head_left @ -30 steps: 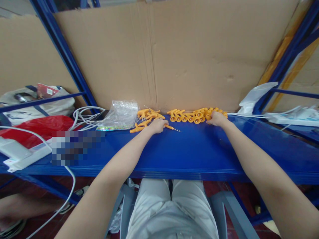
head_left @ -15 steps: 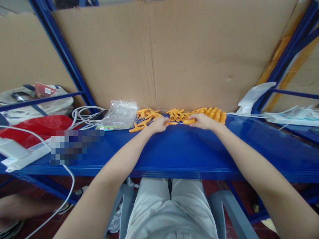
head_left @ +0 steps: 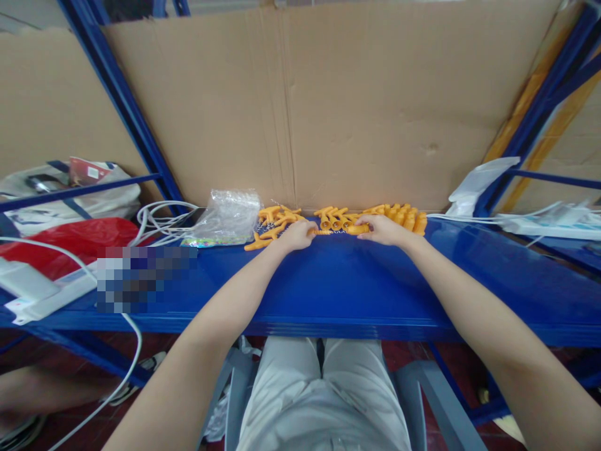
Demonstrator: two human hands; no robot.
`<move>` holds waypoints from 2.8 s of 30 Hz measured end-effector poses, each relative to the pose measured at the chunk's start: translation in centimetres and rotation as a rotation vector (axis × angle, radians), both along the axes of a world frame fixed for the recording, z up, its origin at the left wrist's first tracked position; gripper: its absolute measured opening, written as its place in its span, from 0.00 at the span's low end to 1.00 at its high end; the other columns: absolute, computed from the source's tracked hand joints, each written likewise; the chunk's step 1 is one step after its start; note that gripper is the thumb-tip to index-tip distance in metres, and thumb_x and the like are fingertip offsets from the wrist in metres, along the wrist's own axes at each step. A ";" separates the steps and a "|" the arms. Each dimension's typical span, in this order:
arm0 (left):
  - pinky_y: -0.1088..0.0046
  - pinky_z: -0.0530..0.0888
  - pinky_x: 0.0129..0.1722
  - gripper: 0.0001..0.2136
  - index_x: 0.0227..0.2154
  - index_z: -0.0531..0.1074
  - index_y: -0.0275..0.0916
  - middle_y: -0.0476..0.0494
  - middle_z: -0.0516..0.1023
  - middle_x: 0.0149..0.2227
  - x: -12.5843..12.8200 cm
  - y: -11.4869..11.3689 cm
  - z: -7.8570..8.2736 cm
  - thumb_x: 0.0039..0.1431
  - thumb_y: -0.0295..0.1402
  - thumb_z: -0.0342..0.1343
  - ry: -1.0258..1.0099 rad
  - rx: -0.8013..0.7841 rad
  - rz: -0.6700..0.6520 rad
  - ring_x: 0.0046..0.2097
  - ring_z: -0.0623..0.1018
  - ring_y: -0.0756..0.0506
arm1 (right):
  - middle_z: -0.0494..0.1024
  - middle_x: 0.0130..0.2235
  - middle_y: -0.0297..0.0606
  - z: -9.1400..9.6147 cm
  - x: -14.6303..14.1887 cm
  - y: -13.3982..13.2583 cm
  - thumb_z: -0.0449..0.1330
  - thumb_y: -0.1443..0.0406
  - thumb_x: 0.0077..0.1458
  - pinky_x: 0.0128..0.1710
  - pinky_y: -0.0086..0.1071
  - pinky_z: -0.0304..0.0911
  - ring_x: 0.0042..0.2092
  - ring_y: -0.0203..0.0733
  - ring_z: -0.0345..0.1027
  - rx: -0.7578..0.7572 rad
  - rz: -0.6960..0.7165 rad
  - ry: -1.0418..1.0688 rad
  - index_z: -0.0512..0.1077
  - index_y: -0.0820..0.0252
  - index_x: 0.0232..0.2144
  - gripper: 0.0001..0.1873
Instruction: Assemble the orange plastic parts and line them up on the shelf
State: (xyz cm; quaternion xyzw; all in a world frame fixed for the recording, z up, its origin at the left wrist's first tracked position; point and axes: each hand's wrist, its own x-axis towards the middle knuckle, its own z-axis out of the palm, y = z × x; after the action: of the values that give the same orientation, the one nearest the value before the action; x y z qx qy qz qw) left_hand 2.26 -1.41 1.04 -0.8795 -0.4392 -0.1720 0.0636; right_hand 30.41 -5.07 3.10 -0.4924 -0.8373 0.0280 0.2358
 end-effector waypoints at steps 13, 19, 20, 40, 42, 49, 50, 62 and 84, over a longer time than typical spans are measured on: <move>0.64 0.75 0.50 0.13 0.49 0.74 0.40 0.40 0.78 0.44 1.2 -1.7 0.3 0.63 0.32 0.51 -0.044 0.049 -0.019 0.46 0.79 0.41 | 0.83 0.52 0.42 -0.9 -1.4 -0.1 0.62 0.66 0.57 0.55 0.46 0.70 0.52 0.52 0.77 0.099 0.116 0.028 0.81 0.55 0.50 0.19; 0.65 0.76 0.50 0.14 0.49 0.75 0.40 0.41 0.80 0.44 1.1 -1.4 0.1 0.62 0.32 0.52 -0.065 0.056 -0.050 0.47 0.80 0.42 | 0.84 0.49 0.42 -1.0 -1.8 0.0 0.61 0.66 0.57 0.53 0.45 0.71 0.49 0.51 0.79 0.080 0.142 0.039 0.82 0.56 0.47 0.16; 0.65 0.76 0.50 0.14 0.49 0.75 0.40 0.40 0.80 0.45 1.1 -1.4 0.1 0.62 0.32 0.52 -0.074 0.057 -0.056 0.47 0.80 0.41 | 0.84 0.48 0.41 -1.0 -1.8 0.0 0.61 0.66 0.57 0.53 0.45 0.71 0.49 0.51 0.79 0.071 0.141 0.049 0.82 0.56 0.46 0.15; 0.65 0.76 0.51 0.15 0.51 0.73 0.38 0.38 0.81 0.49 0.7 -1.4 0.2 0.63 0.32 0.52 -0.055 0.060 0.002 0.49 0.80 0.40 | 0.84 0.36 0.49 -0.7 -0.9 -0.7 0.63 0.55 0.63 0.45 0.41 0.78 0.34 0.44 0.81 -0.536 0.095 0.679 0.76 0.63 0.33 0.16; 0.65 0.76 0.51 0.15 0.51 0.73 0.39 0.38 0.81 0.49 0.7 -1.3 0.2 0.62 0.32 0.52 -0.057 0.069 0.003 0.49 0.81 0.41 | 0.83 0.34 0.49 -0.6 -1.4 -1.0 0.61 0.56 0.66 0.42 0.37 0.78 0.31 0.41 0.79 -0.601 0.049 0.762 0.75 0.64 0.31 0.17; 0.65 0.76 0.50 0.15 0.50 0.74 0.38 0.38 0.81 0.48 0.8 -1.2 0.1 0.62 0.32 0.53 -0.060 0.068 -0.002 0.49 0.81 0.40 | 0.82 0.27 0.44 -0.6 -2.2 -1.0 0.53 0.56 0.70 0.33 0.31 0.76 0.26 0.39 0.77 -0.737 -0.067 0.854 0.71 0.61 0.32 0.18; 0.65 0.76 0.50 0.15 0.50 0.74 0.38 0.38 0.81 0.48 0.8 -1.2 0.1 0.62 0.32 0.53 -0.060 0.064 0.004 0.49 0.81 0.39 | 0.82 0.28 0.44 -0.6 -2.1 -1.0 0.54 0.56 0.70 0.33 0.31 0.76 0.26 0.39 0.77 -0.743 -0.055 0.859 0.71 0.61 0.33 0.17; 0.66 0.76 0.48 0.14 0.48 0.75 0.38 0.39 0.82 0.46 0.5 -1.0 0.1 0.61 0.32 0.54 -0.109 0.099 -0.017 0.46 0.81 0.40 | 0.81 0.28 0.43 -0.9 -1.6 -0.9 0.58 0.55 0.68 0.27 0.29 0.73 0.24 0.38 0.75 -0.695 0.075 0.798 0.69 0.61 0.35 0.15; 0.65 0.76 0.47 0.16 0.51 0.75 0.37 0.37 0.82 0.47 0.9 -1.9 0.7 0.61 0.32 0.54 -0.042 0.084 0.050 0.48 0.82 0.39 | 0.81 0.27 0.42 -1.2 -1.7 -0.7 0.61 0.53 0.65 0.25 0.25 0.66 0.25 0.33 0.73 -0.656 0.007 0.745 0.71 0.61 0.28 0.20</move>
State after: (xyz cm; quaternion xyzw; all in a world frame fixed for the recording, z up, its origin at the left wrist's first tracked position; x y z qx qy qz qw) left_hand 3.19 -3.33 1.70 -0.8611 -0.4545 -0.2070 0.0955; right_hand 28.69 -5.80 1.87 -0.4943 -0.6451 0.4648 0.3515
